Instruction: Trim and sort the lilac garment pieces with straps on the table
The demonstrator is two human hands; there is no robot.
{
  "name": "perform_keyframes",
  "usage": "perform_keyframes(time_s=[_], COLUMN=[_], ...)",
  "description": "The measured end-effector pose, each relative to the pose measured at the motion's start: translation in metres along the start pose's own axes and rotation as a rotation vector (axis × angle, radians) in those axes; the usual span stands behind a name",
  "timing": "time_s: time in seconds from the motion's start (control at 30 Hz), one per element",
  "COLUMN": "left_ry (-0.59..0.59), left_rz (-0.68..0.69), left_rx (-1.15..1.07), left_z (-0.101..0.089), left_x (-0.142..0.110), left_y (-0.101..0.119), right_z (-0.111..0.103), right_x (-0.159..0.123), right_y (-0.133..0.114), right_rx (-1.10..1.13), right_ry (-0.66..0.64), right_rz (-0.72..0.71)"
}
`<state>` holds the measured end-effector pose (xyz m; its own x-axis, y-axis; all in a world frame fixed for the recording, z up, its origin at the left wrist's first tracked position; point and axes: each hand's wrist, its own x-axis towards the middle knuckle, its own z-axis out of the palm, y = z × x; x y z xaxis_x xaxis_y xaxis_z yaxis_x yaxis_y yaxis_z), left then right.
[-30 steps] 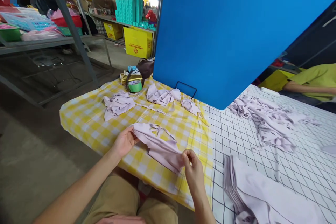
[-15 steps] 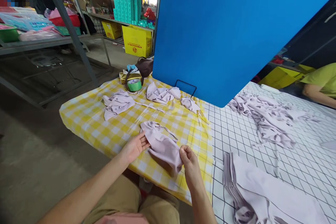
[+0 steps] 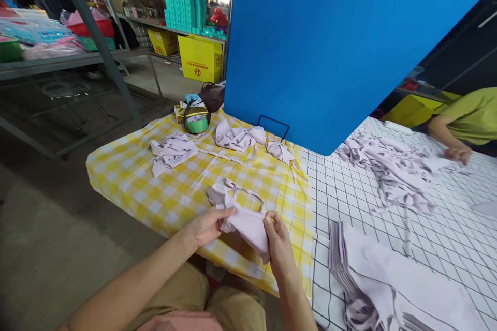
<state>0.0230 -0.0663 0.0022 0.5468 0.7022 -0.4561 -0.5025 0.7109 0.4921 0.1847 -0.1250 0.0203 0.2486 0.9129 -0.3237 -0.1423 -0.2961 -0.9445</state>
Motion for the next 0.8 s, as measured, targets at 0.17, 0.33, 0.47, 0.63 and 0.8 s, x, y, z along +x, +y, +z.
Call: perform_keyframes(time_s=[0.17, 0.33, 0.47, 0.63, 0.8], left_ry=[0.162, -0.017, -0.246, -0.05, 0.221], left_rz=[0.162, 0.146, 0.312, 0.592, 0.585], left_rx=[0.183, 0.373, 0.836, 1.105, 1.164], left_z=[0.001, 0.017, 0.032, 0.024, 0.007], left_x=[-0.004, -0.021, -0.037, -0.027, 0.009], left_y=[0.001, -0.009, -0.014, -0.015, -0.013], right_z=[0.0, 0.029, 0.039, 0.016, -0.002], right_x=[-0.001, -0.019, -0.029, -0.034, -0.042], right_y=[0.006, 0.032, 0.035, 0.013, 0.017], right_rx=[-0.51, -0.67, -0.425, 0.137, 0.35], right_ry=[0.369, 0.322, 0.261, 0.242, 0.216], right_rz=[-0.374, -0.625, -0.469, -0.107, 0.11])
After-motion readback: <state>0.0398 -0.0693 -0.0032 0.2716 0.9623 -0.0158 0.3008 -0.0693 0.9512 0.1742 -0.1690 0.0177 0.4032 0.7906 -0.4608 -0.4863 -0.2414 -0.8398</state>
